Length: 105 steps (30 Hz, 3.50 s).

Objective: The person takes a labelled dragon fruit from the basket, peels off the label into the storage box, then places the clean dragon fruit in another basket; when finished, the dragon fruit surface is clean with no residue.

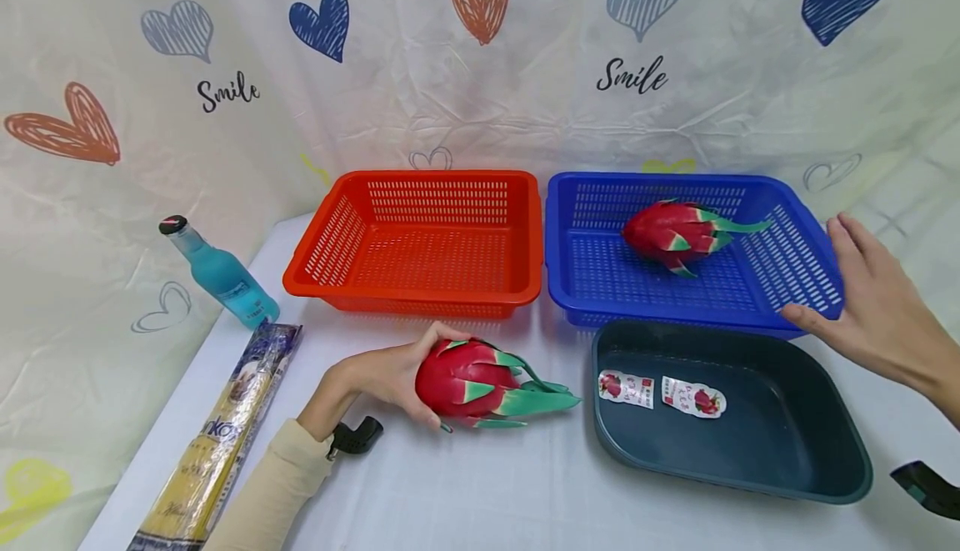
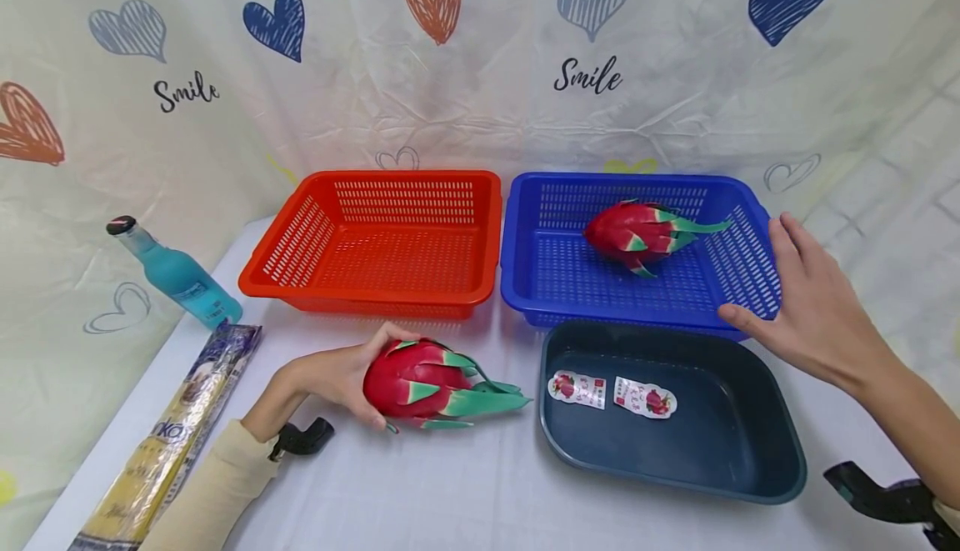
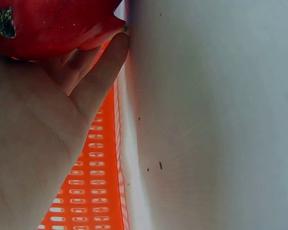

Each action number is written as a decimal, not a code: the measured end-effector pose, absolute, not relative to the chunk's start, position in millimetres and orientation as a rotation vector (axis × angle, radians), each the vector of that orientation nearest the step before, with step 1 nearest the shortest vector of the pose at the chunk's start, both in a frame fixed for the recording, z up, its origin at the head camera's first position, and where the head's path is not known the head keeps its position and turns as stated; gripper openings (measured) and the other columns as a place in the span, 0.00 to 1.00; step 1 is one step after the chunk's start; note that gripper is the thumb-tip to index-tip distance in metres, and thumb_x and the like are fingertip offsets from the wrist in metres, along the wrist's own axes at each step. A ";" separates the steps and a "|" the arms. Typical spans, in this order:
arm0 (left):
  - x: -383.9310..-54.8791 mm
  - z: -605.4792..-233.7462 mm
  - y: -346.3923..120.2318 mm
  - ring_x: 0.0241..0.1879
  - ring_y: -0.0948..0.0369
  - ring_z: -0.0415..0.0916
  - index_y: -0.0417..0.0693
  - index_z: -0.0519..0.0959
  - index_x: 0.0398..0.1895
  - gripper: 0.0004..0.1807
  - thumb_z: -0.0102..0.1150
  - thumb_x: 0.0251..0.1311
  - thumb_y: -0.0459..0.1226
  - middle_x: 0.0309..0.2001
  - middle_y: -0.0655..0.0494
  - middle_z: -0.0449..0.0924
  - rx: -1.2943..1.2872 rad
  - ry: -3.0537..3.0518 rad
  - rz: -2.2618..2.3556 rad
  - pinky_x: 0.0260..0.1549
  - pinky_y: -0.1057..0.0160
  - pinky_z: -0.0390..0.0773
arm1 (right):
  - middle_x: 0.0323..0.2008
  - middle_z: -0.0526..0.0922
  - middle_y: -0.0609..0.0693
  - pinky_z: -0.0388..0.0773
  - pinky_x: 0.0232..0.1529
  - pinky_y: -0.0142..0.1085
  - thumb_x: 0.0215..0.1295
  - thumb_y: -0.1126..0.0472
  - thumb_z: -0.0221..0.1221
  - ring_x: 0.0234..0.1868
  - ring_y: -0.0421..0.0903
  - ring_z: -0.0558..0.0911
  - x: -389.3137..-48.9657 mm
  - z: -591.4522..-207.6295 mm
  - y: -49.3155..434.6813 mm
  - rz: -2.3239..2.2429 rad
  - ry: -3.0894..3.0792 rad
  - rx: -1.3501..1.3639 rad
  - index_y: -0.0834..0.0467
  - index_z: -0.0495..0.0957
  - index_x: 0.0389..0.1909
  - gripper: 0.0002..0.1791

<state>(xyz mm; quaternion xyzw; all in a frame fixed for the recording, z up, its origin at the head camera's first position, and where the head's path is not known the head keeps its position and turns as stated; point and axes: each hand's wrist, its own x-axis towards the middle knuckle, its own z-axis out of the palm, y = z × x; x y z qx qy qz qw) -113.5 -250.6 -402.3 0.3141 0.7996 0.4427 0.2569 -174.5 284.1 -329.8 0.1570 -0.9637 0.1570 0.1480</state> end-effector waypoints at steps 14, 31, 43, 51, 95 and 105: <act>-113.8 -404.3 -250.2 0.67 0.57 0.62 0.57 0.48 0.65 0.52 0.77 0.43 0.44 0.66 0.61 0.63 0.852 2.156 1.214 0.54 0.66 0.78 | 0.74 0.31 0.71 0.43 0.60 0.75 0.60 0.44 0.56 0.71 0.77 0.40 -187.3 -352.5 309.1 0.544 -2.874 0.290 0.66 0.27 0.74 0.59; -113.7 -401.3 -250.1 0.67 0.58 0.62 0.57 0.48 0.65 0.53 0.77 0.43 0.45 0.66 0.61 0.64 0.857 2.171 1.202 0.54 0.66 0.78 | 0.68 0.47 0.79 0.54 0.54 0.78 0.57 0.47 0.61 0.59 0.76 0.55 -194.7 -367.7 318.6 0.698 -2.847 0.327 0.65 0.32 0.75 0.59; -114.2 -405.1 -251.0 0.67 0.57 0.62 0.57 0.48 0.66 0.54 0.78 0.42 0.43 0.66 0.59 0.63 0.905 2.210 1.189 0.53 0.66 0.78 | 0.73 0.38 0.76 0.50 0.56 0.77 0.58 0.46 0.60 0.64 0.80 0.51 -191.4 -374.4 321.5 0.763 -2.873 0.268 0.62 0.29 0.76 0.60; -112.6 -400.1 -250.9 0.67 0.58 0.62 0.56 0.48 0.65 0.53 0.78 0.42 0.45 0.67 0.57 0.63 0.907 2.213 1.184 0.54 0.65 0.78 | 0.75 0.31 0.71 0.45 0.60 0.75 0.60 0.44 0.59 0.70 0.78 0.41 -187.6 -372.3 318.5 0.719 -2.892 0.245 0.68 0.31 0.74 0.58; -111.2 -388.7 -245.9 0.64 0.67 0.64 0.76 0.54 0.67 0.53 0.79 0.38 0.51 0.63 0.72 0.67 0.910 2.354 1.043 0.50 0.68 0.79 | 0.75 0.33 0.69 0.51 0.56 0.76 0.60 0.46 0.58 0.68 0.80 0.47 -192.7 -371.8 319.6 0.663 -2.903 0.219 0.65 0.31 0.75 0.57; -113.3 -389.0 -251.4 0.63 0.65 0.66 0.70 0.56 0.67 0.52 0.79 0.39 0.51 0.63 0.67 0.68 0.980 2.356 1.089 0.50 0.67 0.80 | 0.75 0.34 0.69 0.50 0.57 0.75 0.62 0.46 0.56 0.69 0.79 0.47 -187.9 -375.4 319.7 0.614 -2.873 0.246 0.64 0.32 0.75 0.55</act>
